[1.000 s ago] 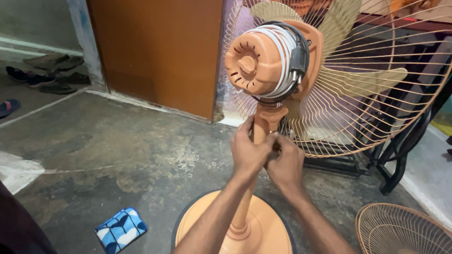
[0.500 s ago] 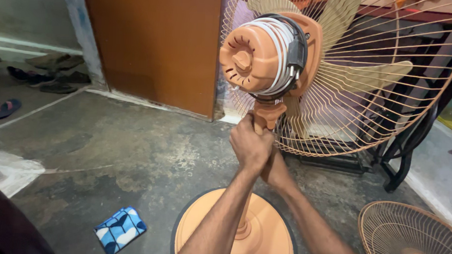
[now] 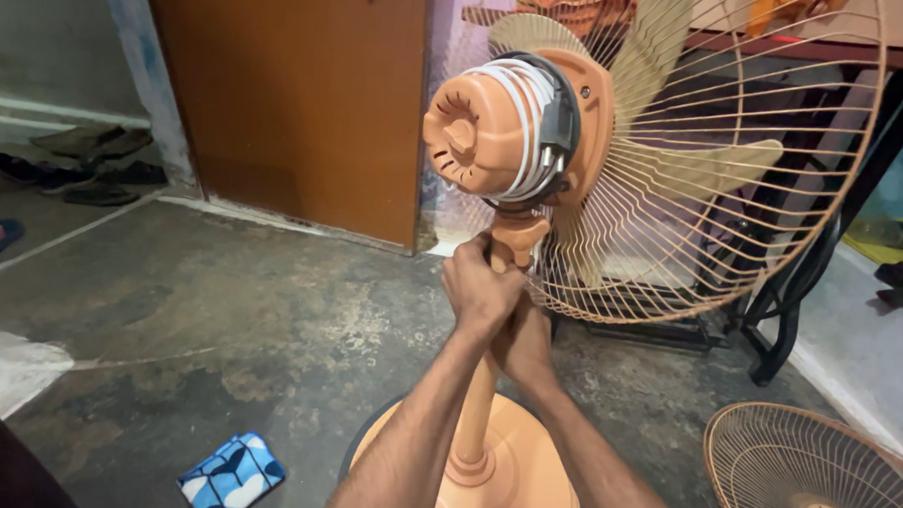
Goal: The person disassembles a standing electric fan by hand, removing the front grille, the fan blade, and the rear grille. The components are placed on the floor beside the fan base.
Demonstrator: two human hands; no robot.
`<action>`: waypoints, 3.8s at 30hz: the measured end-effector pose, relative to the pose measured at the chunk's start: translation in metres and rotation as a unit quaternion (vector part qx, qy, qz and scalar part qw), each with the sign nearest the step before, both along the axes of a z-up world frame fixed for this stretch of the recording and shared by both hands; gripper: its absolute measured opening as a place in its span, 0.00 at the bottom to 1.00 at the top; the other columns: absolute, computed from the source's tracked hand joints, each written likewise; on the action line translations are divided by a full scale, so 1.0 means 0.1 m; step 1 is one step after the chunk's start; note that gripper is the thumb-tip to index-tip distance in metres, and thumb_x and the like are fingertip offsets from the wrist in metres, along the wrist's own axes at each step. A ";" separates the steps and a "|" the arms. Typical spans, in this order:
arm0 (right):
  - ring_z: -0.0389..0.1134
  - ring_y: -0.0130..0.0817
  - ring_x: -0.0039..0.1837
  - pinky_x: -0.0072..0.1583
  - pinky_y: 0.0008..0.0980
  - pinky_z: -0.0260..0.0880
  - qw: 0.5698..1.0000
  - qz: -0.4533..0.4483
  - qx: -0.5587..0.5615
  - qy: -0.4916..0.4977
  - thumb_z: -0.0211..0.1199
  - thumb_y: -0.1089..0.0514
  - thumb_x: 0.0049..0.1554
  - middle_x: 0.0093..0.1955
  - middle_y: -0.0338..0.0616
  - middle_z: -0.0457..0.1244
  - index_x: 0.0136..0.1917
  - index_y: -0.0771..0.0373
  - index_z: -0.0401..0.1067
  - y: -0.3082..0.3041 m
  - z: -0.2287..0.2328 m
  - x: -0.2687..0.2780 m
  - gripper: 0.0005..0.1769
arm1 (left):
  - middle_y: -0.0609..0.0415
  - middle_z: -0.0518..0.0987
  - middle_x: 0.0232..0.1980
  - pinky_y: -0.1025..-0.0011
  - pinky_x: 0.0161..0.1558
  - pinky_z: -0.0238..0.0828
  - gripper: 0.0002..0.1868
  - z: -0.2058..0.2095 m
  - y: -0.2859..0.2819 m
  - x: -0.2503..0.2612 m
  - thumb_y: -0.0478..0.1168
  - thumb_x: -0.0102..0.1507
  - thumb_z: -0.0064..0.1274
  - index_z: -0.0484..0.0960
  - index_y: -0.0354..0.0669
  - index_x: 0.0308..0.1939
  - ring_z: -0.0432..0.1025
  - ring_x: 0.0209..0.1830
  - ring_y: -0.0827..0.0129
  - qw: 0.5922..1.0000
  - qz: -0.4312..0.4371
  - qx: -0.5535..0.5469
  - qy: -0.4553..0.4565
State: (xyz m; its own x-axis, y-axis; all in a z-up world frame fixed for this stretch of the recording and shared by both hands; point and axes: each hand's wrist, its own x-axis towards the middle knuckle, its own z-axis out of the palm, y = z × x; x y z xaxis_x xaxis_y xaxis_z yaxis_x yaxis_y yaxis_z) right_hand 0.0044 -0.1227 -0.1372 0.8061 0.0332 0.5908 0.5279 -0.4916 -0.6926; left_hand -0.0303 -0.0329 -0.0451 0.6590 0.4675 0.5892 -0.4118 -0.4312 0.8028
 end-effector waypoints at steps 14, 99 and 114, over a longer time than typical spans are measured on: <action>0.72 0.63 0.52 0.54 0.55 0.69 0.986 -0.146 0.074 -0.018 0.68 0.62 0.50 0.47 0.64 0.70 0.61 0.69 0.65 0.22 0.12 -0.22 0.27 | 0.51 0.88 0.38 0.71 0.42 0.77 0.23 -0.18 0.20 0.65 0.46 0.48 0.74 0.88 0.35 0.41 0.80 0.36 0.75 0.970 -0.243 0.020 -0.002; 0.71 0.48 0.64 0.64 0.50 0.75 0.780 0.248 0.470 0.331 0.43 0.71 0.59 0.63 0.57 0.65 0.67 0.69 0.62 -0.56 0.12 0.43 0.23 | 0.43 0.79 0.59 0.66 0.60 0.71 0.30 -0.56 -0.40 -0.99 0.40 0.61 0.64 0.71 0.32 0.63 0.75 0.59 0.62 0.971 -0.094 -0.166 -0.147; 0.68 0.39 0.41 0.45 0.42 0.74 0.755 0.304 0.502 0.291 0.42 0.47 0.67 0.41 0.46 0.67 0.63 0.66 0.70 -0.18 -0.48 0.73 0.25 | 0.50 0.84 0.45 0.69 0.47 0.77 0.16 -0.71 -0.30 -0.83 0.33 0.57 0.54 0.83 0.33 0.49 0.79 0.44 0.69 0.952 -0.205 -0.179 -0.137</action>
